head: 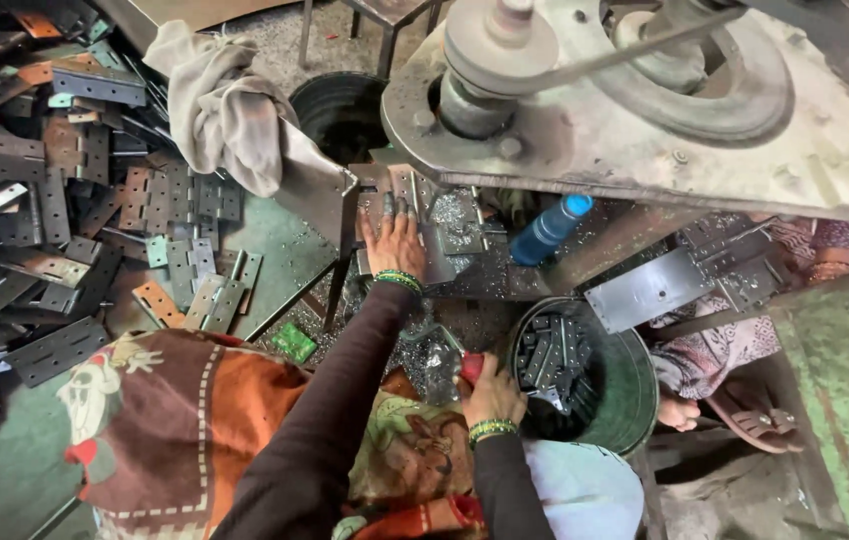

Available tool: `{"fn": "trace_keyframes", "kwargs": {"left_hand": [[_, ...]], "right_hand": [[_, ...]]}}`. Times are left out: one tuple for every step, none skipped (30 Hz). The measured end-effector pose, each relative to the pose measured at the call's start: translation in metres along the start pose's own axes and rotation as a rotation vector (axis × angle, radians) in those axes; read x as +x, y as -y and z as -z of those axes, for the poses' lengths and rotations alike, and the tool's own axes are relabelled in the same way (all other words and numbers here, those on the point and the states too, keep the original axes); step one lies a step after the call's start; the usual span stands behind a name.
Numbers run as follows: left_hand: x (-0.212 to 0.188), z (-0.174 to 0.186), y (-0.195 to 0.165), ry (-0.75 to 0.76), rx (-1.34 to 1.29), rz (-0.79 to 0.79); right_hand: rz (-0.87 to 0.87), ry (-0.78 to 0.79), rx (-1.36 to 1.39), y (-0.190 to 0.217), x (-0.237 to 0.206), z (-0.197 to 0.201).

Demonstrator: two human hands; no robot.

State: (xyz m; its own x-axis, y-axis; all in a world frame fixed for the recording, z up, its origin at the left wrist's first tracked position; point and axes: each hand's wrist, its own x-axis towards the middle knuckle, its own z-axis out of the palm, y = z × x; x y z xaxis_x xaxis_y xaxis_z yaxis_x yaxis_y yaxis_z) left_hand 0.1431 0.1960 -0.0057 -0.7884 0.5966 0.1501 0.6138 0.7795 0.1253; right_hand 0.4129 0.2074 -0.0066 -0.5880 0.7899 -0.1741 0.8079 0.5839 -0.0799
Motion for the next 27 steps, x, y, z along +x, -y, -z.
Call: {"fn": "trace_keyframes", "kwargs": {"left_hand": [[-0.002, 0.000, 0.000, 0.008, -0.004, -0.007], [-0.004, 0.001, 0.001, 0.027, -0.003, -0.013], [-0.007, 0.002, 0.001, 0.044, -0.003, -0.031], [-0.009, 0.004, 0.001, 0.034, -0.024, -0.043], [-0.011, 0.007, 0.003, 0.014, -0.038, -0.040], [-0.013, 0.009, 0.005, 0.001, -0.048, -0.028], [-0.015, 0.012, 0.007, -0.003, -0.016, -0.040], [-0.016, 0.014, 0.008, -0.002, 0.014, -0.051], [-0.016, 0.017, 0.009, -0.002, 0.045, -0.059], [-0.015, 0.019, 0.010, 0.012, 0.038, -0.046], [-0.014, 0.020, 0.010, 0.032, 0.031, -0.043], [-0.013, 0.021, 0.010, 0.052, 0.024, -0.044], [-0.011, 0.022, 0.009, 0.055, 0.037, -0.046], [-0.009, 0.022, 0.008, 0.059, 0.052, -0.044], [-0.008, 0.022, 0.007, 0.067, 0.068, -0.045], [-0.008, 0.021, 0.006, 0.074, 0.075, -0.053], [-0.008, 0.020, 0.006, 0.077, 0.078, -0.060], [-0.009, 0.018, 0.006, 0.081, 0.081, -0.067], [-0.011, 0.016, 0.006, 0.033, 0.055, -0.070], [-0.012, 0.014, 0.006, -0.019, 0.027, -0.069], [-0.017, 0.011, 0.009, -0.057, 0.009, -0.063], [-0.020, 0.008, 0.011, -0.064, -0.026, -0.058], [-0.022, 0.005, 0.012, -0.089, -0.068, -0.064], [-0.023, 0.003, 0.013, -0.129, -0.113, -0.071], [-0.025, 0.001, 0.015, -0.117, -0.099, -0.088], [-0.026, -0.001, 0.016, -0.090, -0.087, -0.105], [-0.027, -0.002, 0.016, -0.084, -0.016, -0.119]], "right_hand": [[-0.015, 0.027, 0.014, -0.002, 0.001, -0.005], [-0.031, 0.066, 0.030, -0.004, 0.002, -0.009], [-0.034, 0.101, 0.030, -0.007, 0.002, -0.011], [-0.034, 0.111, 0.029, -0.010, 0.006, -0.009], [-0.016, 0.116, 0.030, -0.010, 0.010, -0.005], [0.011, 0.139, 0.029, -0.011, 0.014, 0.002], [0.034, 0.169, 0.023, -0.012, 0.017, 0.010], [0.055, 0.204, 0.015, -0.012, 0.019, 0.018], [0.082, 0.153, -0.023, -0.010, 0.022, 0.025], [0.108, 0.105, -0.058, -0.009, 0.024, 0.030], [0.125, 0.061, -0.089, -0.007, 0.024, 0.033], [0.096, 0.044, -0.097, -0.005, 0.023, 0.033], [0.070, 0.024, -0.105, -0.004, 0.022, 0.029], [0.048, 0.004, -0.113, -0.003, 0.022, 0.023], [0.036, 0.022, -0.090, -0.002, 0.018, 0.012], [0.018, 0.040, -0.067, -0.003, 0.012, -0.001], [0.000, 0.054, -0.048, -0.006, 0.009, -0.012], [0.005, 0.089, -0.025, -0.009, 0.008, -0.022], [0.004, 0.115, 0.001, -0.011, 0.008, -0.031], [0.009, 0.137, 0.025, -0.013, 0.009, -0.036], [0.021, 0.134, 0.037, -0.014, 0.010, -0.040], [0.017, 0.134, 0.055, -0.015, 0.012, -0.039], [0.006, 0.112, 0.074, -0.016, 0.014, -0.034], [0.034, 0.115, 0.084, -0.015, 0.016, -0.026], [0.058, 0.119, 0.088, -0.015, 0.020, -0.015], [0.074, 0.136, 0.086, -0.018, 0.016, -0.003], [0.083, 0.110, 0.097, -0.019, 0.010, 0.008]]}}
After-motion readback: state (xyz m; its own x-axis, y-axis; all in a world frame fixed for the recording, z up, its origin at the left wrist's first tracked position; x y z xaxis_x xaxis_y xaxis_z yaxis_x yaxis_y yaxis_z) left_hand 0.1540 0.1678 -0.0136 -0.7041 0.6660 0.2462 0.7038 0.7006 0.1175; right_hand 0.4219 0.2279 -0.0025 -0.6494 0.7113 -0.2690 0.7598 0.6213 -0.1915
